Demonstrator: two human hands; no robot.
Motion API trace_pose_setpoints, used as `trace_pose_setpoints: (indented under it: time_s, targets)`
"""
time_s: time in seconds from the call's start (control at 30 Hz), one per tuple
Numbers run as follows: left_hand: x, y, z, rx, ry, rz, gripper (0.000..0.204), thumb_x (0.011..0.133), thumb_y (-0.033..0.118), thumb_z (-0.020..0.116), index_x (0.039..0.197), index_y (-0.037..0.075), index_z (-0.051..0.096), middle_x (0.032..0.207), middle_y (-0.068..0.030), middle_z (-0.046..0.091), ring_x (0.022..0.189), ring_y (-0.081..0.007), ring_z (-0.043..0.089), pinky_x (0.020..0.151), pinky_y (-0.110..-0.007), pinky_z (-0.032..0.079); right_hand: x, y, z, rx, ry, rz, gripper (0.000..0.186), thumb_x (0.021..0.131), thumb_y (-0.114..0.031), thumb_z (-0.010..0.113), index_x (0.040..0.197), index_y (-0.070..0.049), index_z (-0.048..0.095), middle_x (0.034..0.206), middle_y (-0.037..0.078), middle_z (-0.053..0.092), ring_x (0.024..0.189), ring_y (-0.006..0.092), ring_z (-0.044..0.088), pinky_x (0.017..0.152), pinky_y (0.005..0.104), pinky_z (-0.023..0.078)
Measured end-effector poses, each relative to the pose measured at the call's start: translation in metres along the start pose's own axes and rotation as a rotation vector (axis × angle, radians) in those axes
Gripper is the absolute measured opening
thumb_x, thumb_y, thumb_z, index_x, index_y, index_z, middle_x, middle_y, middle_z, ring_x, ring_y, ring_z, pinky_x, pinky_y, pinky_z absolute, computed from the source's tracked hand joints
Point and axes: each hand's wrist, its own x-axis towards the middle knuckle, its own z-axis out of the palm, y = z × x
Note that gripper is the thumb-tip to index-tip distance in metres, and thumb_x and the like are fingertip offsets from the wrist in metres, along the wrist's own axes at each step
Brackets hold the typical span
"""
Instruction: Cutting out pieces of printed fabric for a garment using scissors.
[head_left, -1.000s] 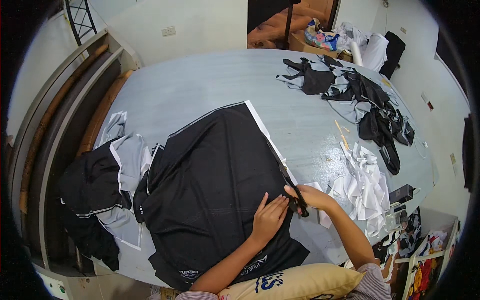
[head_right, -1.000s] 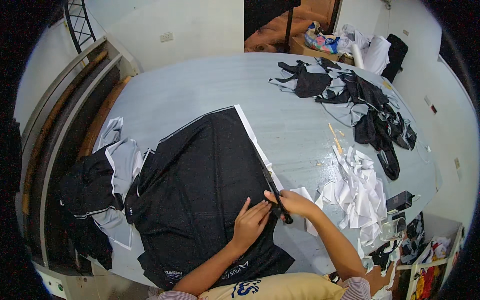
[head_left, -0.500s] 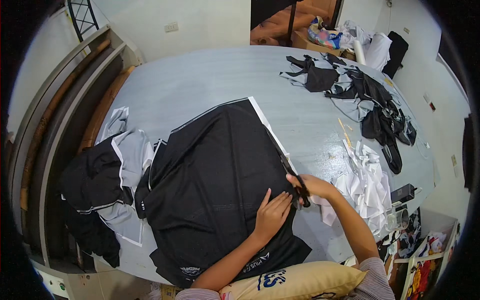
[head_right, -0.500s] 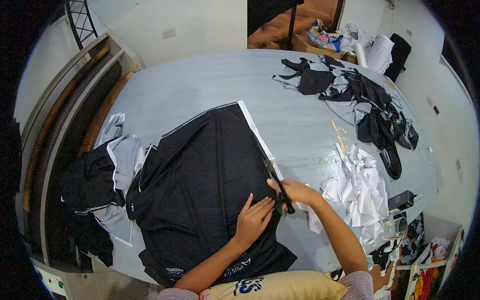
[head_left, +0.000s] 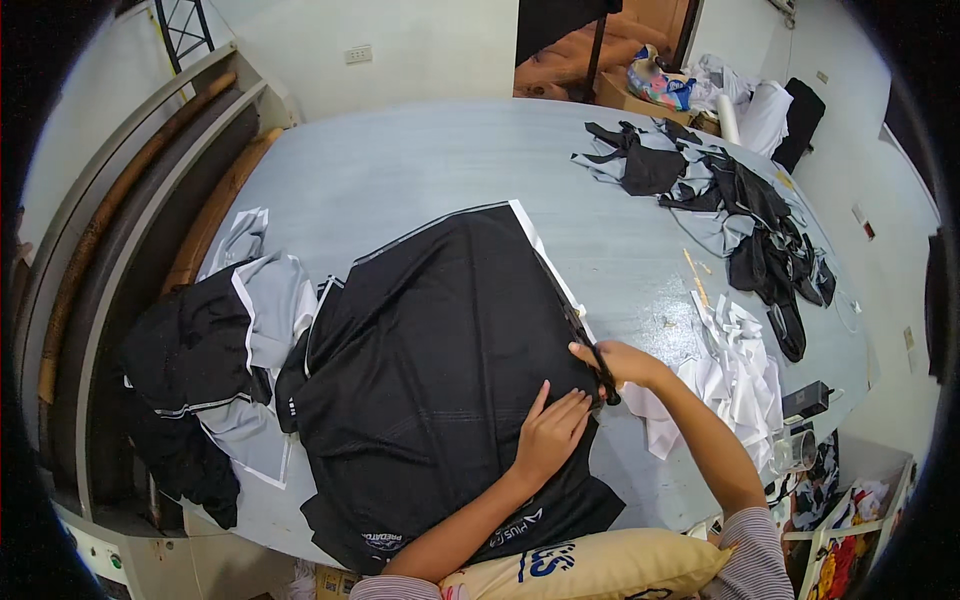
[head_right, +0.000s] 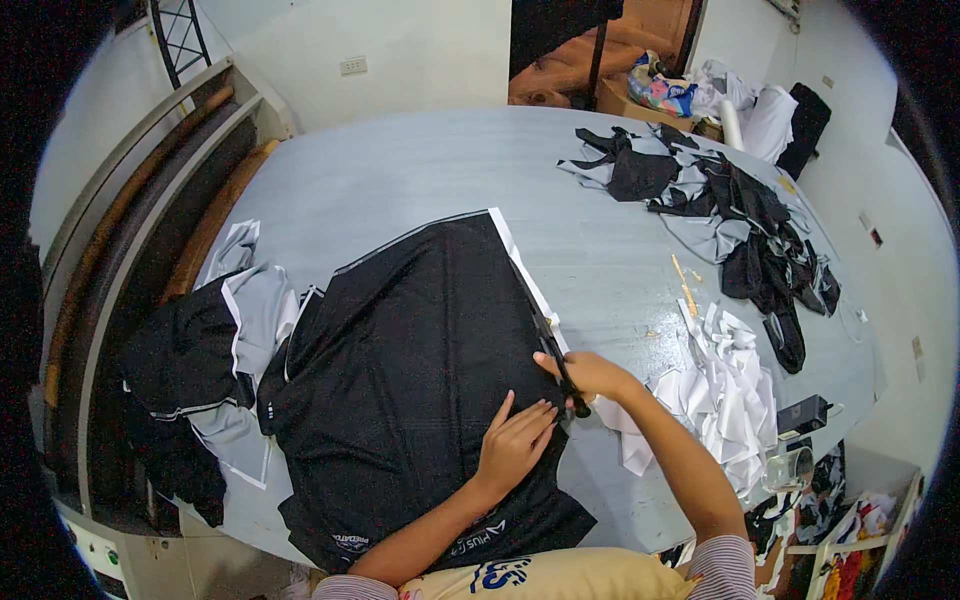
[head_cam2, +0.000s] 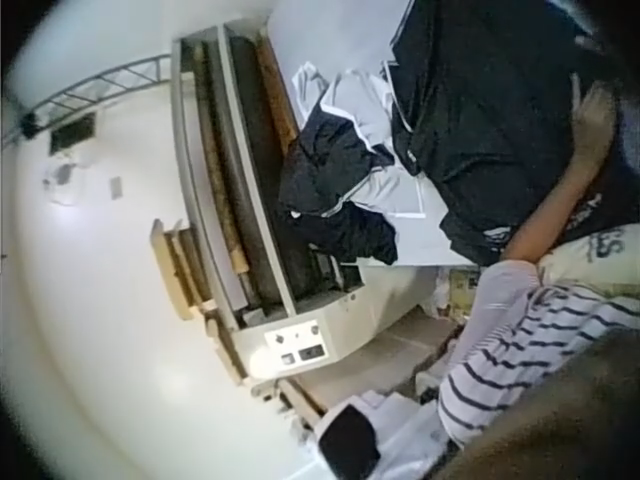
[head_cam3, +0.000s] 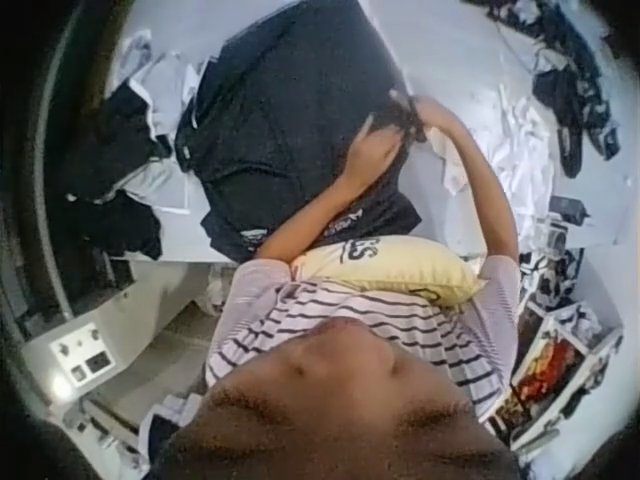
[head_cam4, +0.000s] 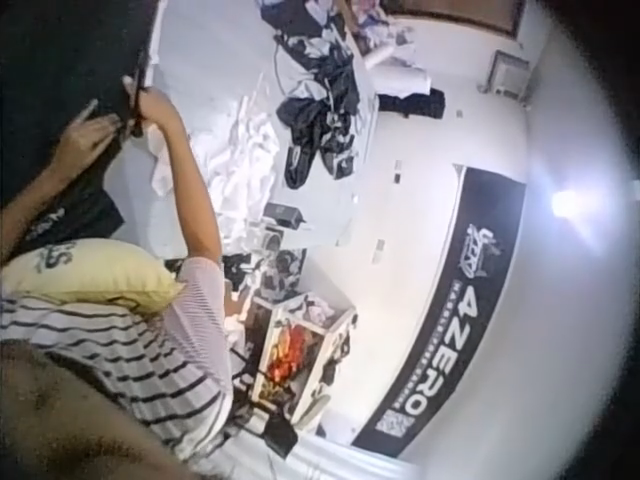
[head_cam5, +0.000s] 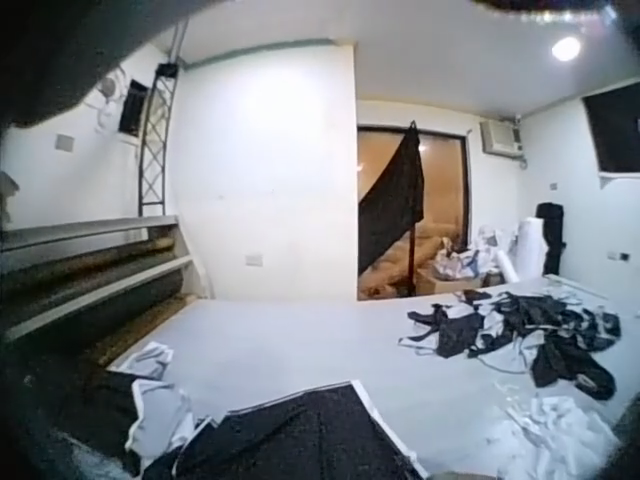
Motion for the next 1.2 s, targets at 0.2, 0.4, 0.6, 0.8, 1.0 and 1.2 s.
trace_pose_setpoints:
  time_s: [0.2, 0.4, 0.6, 0.8, 1.0, 1.2]
  targets:
    - [0.002, -0.001, 0.0, 0.011, 0.0, -0.002, 0.02, 0.083, 0.009, 0.064, 0.102, 0.003, 0.068, 0.105, -0.0112, 0.068, 0.105, -0.0215, 0.063, 0.106, -0.048, 0.034, 0.009, -0.014, -0.008, 0.018, -0.08, 0.085, 0.079, 0.078, -0.079, 0.043, 0.067, -0.002, 0.056, 0.054, 0.008, 0.055, 0.049, 0.0176, 0.06, 0.044, 0.03, 0.046]
    - [-0.001, -0.001, -0.001, 0.019, 0.014, -0.006, 0.02, 0.084, 0.009, 0.064, 0.102, 0.002, 0.068, 0.104, -0.0105, 0.068, 0.104, -0.0208, 0.064, 0.106, -0.046, 0.034, 0.012, -0.015, -0.005, -0.117, -0.013, -0.026, 0.082, 0.08, -0.078, 0.043, 0.069, 0.001, 0.058, 0.056, 0.01, 0.056, 0.05, 0.0168, 0.06, 0.045, 0.0299, 0.046]
    - [-0.003, -0.002, 0.002, 0.022, 0.01, 0.001, 0.02, 0.085, 0.012, 0.064, 0.102, 0.002, 0.068, 0.106, -0.0099, 0.068, 0.104, -0.0201, 0.064, 0.107, -0.046, 0.034, 0.018, -0.018, -0.012, 0.051, -0.11, 0.046, 0.081, 0.08, -0.078, 0.042, 0.077, 0.001, 0.054, 0.06, 0.008, 0.053, 0.052, 0.0163, 0.058, 0.048, 0.027, 0.046]
    - [-0.005, -0.004, 0.002, 0.028, 0.009, 0.025, 0.02, 0.086, 0.012, 0.064, 0.102, 0.003, 0.069, 0.107, -0.0099, 0.068, 0.104, -0.0201, 0.064, 0.107, -0.046, 0.034, 0.04, -0.021, -0.008, 0.034, -0.038, 0.033, 0.081, 0.073, -0.084, 0.044, 0.077, -0.004, 0.053, 0.061, 0.005, 0.05, 0.049, 0.0172, 0.057, 0.044, 0.0267, 0.045]
    - [0.0, -0.004, 0.003, 0.01, 0.006, 0.009, 0.019, 0.085, 0.012, 0.064, 0.102, 0.003, 0.069, 0.105, -0.0102, 0.069, 0.103, -0.02, 0.064, 0.107, -0.046, 0.033, 0.05, -0.016, -0.021, 0.015, -0.101, 0.041, 0.078, 0.074, -0.084, 0.043, 0.076, -0.007, 0.051, 0.059, 0.003, 0.047, 0.049, 0.0172, 0.057, 0.046, 0.0276, 0.046]
    - [-0.003, -0.004, 0.001, 0.004, 0.016, -0.002, 0.02, 0.085, 0.012, 0.063, 0.101, 0.002, 0.068, 0.102, -0.0114, 0.069, 0.1, -0.0205, 0.065, 0.106, -0.045, 0.034, 0.055, -0.039, -0.023, 0.011, -0.056, 0.108, 0.081, 0.07, -0.087, 0.044, 0.077, -0.006, 0.05, 0.064, 0.005, 0.051, 0.057, 0.0175, 0.06, 0.052, 0.0297, 0.048]
